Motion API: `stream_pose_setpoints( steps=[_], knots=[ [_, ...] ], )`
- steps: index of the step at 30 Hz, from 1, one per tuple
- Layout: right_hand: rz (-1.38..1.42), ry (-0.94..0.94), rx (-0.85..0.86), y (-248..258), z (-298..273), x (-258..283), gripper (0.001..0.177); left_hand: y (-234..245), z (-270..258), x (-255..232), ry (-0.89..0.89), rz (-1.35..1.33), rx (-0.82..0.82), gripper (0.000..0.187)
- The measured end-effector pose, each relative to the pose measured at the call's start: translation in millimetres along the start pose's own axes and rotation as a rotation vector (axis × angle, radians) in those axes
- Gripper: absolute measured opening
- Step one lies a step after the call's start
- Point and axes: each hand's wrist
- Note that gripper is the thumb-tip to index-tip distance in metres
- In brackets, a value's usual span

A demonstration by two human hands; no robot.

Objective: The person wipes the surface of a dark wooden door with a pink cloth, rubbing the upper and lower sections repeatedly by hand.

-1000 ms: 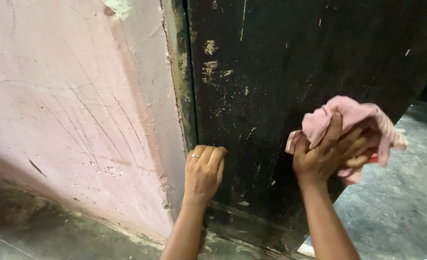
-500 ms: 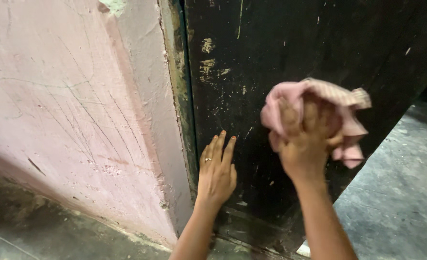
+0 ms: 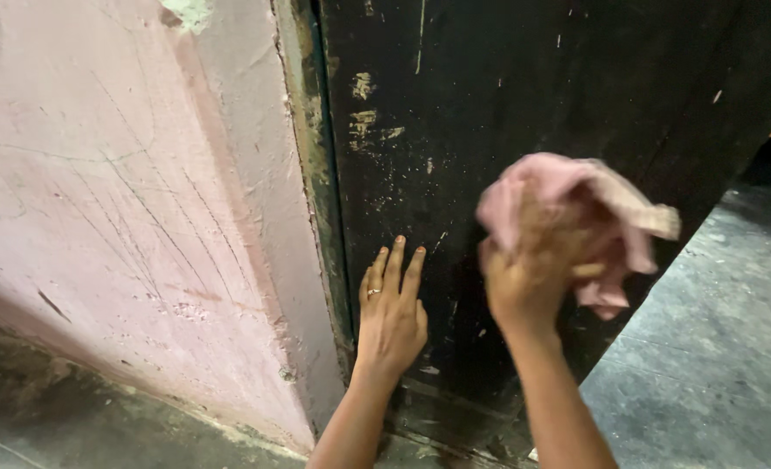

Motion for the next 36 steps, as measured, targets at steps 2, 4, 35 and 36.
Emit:
stream_pose_setpoints(
  steps=[2, 4, 35, 36],
  knots=[
    [0.032, 0.08, 0.211, -4.3, -9.1, 16.4, 0.088, -2.0, -0.1, 0.5, 0.023, -0.009, 0.009, 0.076],
    [-0.013, 0.111, 0.333, -4.9, -14.7, 32.5, 0.088, -4.3, 0.3, 3.5, 0.043, -0.018, 0.015, 0.075],
    [-0.214, 0.18, -0.075, 9.2, 26.1, -0.8, 0.077, 18.5, 2.2, 13.0, 0.217, 0.024, -0.072, 0.073],
    [-0.214, 0.185, -0.077, 15.2, 25.6, -12.7, 0.077, 19.2, 2.6, 12.6, 0.208, 0.056, -0.054, 0.073]
  ],
)
Point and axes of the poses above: each hand's wrist, its own z-axis towards the middle knuckle, its own y-axis out of the back of the hand, x = y × z, and after that the axes turned 7 degrees about -x, right-handed
